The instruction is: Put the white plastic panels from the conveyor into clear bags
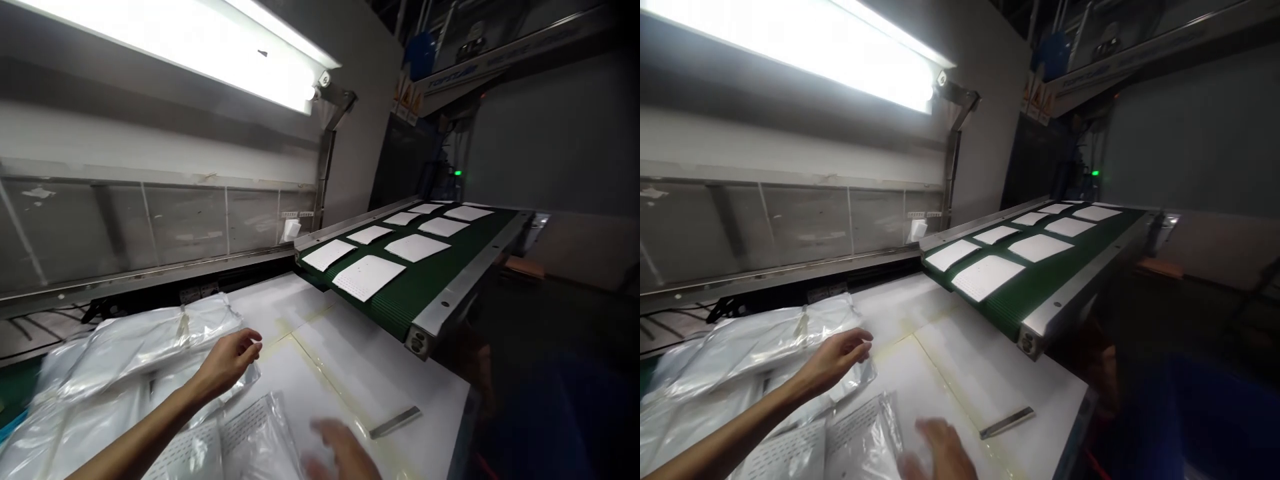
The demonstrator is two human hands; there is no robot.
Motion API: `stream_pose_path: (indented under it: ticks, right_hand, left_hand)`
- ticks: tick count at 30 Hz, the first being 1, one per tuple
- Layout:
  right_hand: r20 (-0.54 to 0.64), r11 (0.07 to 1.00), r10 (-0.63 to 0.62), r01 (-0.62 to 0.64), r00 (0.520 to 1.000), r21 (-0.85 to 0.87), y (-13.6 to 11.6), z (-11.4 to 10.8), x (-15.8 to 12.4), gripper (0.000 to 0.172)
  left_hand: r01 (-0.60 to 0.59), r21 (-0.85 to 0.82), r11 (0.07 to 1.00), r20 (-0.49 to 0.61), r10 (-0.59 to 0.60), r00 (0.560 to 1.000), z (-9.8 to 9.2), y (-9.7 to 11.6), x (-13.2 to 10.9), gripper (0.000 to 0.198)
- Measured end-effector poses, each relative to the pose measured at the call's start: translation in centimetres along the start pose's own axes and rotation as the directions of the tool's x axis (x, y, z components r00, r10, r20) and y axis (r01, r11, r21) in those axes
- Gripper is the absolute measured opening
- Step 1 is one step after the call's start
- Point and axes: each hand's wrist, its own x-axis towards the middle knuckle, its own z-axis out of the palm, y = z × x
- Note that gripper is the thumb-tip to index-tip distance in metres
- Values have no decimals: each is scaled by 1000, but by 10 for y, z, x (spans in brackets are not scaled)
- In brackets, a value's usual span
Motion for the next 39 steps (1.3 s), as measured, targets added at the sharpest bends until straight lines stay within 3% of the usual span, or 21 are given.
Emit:
stream_pose_path:
  ticks: [2,4,6,7,10,13,16,20,23,26,28,30,34,36,38,39]
  right_hand:
    - [-185,940,56,11,981,342,-34,-19,30,54]
    - [-256,676,168,78,952,733,-68,-38,67,56]
    - [-251,444,237,125,938,887,-93,-51,105,55]
    - [-248,393,251,135,936,909,-101,-54,122,54]
    - [-273,388,266,157,924,908,-109,-55,160,48]
    - [-348,419,319,198,882,886,-104,-56,177,39]
    - [-397,472,371,198,839,859,-91,-61,181,44]
    - [-450,542,378,201,809,816,-75,-69,180,49]
    - [-501,592,355,225,790,774,-71,-72,177,45]
    - [-438,566,367,177,821,805,-75,-71,174,51]
    - [-357,513,397,118,845,850,-82,-71,177,57]
    - [-300,465,427,77,853,882,-90,-72,183,56]
    - [-329,448,434,116,839,886,-111,-76,190,38]
    - [-401,484,388,187,830,855,-123,-72,176,32]
    - [-465,523,281,273,840,808,-132,-62,147,32]
    - [-462,537,194,300,865,788,-134,-55,126,33]
  left_hand:
    - [-153,209,966,-1,157,988,12,13,33,32]
    - [-268,366,891,12,284,959,24,28,74,33]
    - [-343,435,833,23,370,929,37,40,119,42]
    - [-376,466,801,32,409,912,43,45,142,48]
    - [-425,544,724,43,481,875,61,54,206,68]
    - [-421,585,693,26,502,864,78,55,251,80]
    - [-438,569,696,16,523,852,88,57,272,71]
    - [-457,459,762,-75,546,834,80,68,271,48]
    - [-393,315,864,-261,477,839,56,79,259,31]
    - [-254,118,960,-480,279,832,24,81,236,34]
    - [-177,-44,983,-568,121,814,5,74,207,39]
    - [-123,-208,970,-581,-21,814,-9,61,165,41]
    - [25,-519,855,-427,-285,858,-30,29,50,37]
    - [149,-750,644,-223,-459,860,-40,20,-11,39]
    - [232,-875,424,-53,-562,825,-48,17,-67,46]
    - [252,-900,357,-12,-596,803,-51,18,-91,49]
